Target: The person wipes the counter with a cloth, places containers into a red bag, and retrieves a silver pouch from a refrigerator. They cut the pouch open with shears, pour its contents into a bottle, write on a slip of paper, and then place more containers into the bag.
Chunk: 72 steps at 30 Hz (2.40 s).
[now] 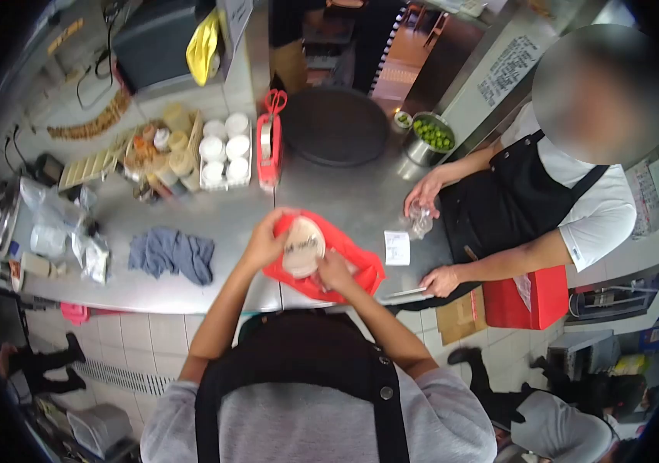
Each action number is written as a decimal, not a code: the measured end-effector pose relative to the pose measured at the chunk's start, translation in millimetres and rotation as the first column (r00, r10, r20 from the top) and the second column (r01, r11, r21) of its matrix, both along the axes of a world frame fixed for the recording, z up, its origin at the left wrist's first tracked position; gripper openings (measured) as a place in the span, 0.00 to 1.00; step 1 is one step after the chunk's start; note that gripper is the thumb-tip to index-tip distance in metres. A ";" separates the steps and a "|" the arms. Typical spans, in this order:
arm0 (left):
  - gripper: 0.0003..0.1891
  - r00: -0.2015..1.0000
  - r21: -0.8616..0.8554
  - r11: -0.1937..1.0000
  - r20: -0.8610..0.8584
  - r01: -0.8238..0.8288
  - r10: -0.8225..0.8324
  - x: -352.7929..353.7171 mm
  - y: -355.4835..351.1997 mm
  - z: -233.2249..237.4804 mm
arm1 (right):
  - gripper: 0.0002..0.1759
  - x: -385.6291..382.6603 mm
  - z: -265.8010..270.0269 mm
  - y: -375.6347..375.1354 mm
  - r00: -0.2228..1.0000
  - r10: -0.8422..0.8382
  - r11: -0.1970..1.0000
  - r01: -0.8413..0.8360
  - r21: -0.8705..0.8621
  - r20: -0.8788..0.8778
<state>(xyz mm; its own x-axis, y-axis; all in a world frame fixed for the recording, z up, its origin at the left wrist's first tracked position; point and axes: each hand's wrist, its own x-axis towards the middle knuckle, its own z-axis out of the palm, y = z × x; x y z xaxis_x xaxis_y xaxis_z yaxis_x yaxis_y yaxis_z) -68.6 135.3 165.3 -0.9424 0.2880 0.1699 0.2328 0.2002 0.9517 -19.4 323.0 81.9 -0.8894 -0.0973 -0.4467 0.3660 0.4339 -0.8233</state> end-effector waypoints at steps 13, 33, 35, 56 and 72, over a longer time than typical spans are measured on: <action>0.33 0.928 -0.548 0.805 -0.128 0.228 -0.350 27.1 43.7 -76.2 | 0.54 30.5 1.2 21.8 0.752 0.542 0.689 -0.142 0.710 -0.375; 0.36 0.990 -0.672 0.729 -0.131 -0.132 0.058 -16.6 138.6 -88.8 | 0.34 -58.3 -57.4 112.5 0.842 0.419 0.831 -0.206 0.516 -0.339; 0.37 0.992 -0.683 0.720 -0.085 -0.123 0.088 -21.0 147.1 -86.2 | 0.35 -64.6 -63.9 105.2 0.903 0.312 0.861 -0.137 0.491 -0.296; 0.23 0.954 -0.473 0.830 -0.098 -0.295 0.283 192.0 -18.3 -98.0 | 0.10 98.2 -45.2 121.0 0.537 0.024 0.871 0.402 0.281 -0.843; 0.21 0.831 -0.294 0.806 0.064 -0.514 0.553 267.6 -113.2 -93.4 | 0.09 114.0 -51.8 -91.4 0.443 0.539 0.821 -0.468 0.328 -0.717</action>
<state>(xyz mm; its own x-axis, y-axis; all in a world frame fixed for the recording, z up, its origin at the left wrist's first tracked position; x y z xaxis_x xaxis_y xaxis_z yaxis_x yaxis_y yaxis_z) 199.1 22.1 71.9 -0.9672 -0.2534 0.0173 -0.1132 0.4911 0.8637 94.6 231.6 30.1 -0.6901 -0.6438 0.3306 -0.6706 0.3971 -0.6266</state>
